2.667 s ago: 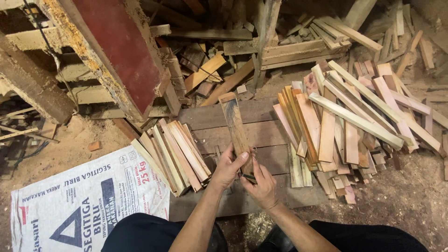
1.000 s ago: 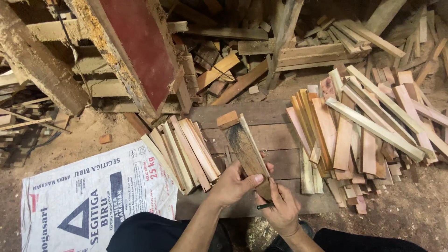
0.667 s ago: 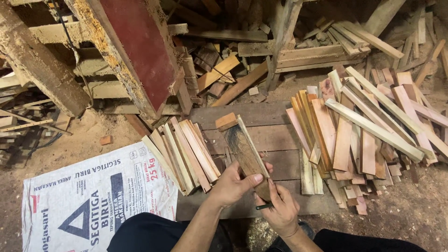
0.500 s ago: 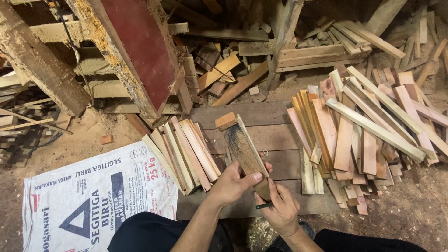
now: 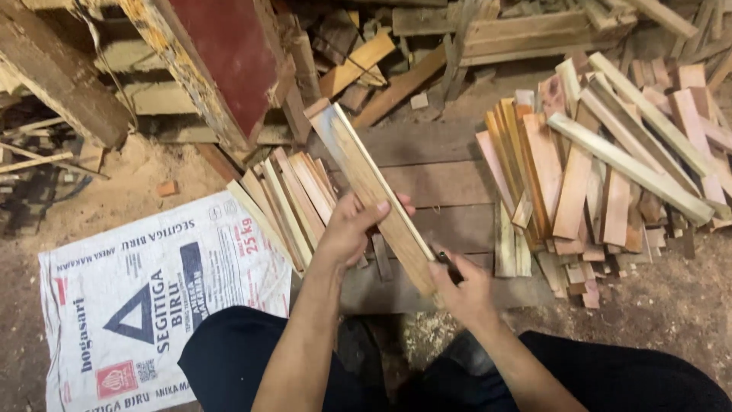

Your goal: Inspecting and marking wooden slats with a pencil in a workshop

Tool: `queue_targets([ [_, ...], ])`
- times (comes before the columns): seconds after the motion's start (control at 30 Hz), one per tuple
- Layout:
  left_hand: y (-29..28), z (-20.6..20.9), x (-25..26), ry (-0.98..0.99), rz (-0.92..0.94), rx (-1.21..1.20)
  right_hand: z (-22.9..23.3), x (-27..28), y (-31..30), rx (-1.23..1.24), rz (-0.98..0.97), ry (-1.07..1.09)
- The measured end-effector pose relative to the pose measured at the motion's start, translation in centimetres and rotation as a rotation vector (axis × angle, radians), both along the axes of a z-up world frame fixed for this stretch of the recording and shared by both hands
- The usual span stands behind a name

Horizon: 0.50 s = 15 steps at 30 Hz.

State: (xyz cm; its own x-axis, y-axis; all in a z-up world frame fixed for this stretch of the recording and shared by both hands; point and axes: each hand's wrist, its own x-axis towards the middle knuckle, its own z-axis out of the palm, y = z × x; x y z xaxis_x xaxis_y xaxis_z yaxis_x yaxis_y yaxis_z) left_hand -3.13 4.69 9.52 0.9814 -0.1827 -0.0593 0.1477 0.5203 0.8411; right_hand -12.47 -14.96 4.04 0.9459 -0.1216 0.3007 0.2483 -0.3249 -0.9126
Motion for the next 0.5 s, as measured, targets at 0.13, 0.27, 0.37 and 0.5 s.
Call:
queue_targets([
  [0.13,-0.1,-1.0,0.8,0.001,0.028,-0.065,-2.6,0.2,-1.1,0.113,0.018,0.178],
  [0.27,-0.2,-0.7,1.1,-0.004,0.024,-0.085,-0.6,0.4,-0.7,0.291,0.058,0.187],
  [0.37,0.0,-0.5,1.1,0.009,0.031,-0.095,0.9,0.0,-0.7,0.296,0.149,0.185],
  [0.5,0.4,-0.5,1.3,0.019,0.036,-0.097,-1.8,-0.4,-1.1,0.318,0.246,0.174],
])
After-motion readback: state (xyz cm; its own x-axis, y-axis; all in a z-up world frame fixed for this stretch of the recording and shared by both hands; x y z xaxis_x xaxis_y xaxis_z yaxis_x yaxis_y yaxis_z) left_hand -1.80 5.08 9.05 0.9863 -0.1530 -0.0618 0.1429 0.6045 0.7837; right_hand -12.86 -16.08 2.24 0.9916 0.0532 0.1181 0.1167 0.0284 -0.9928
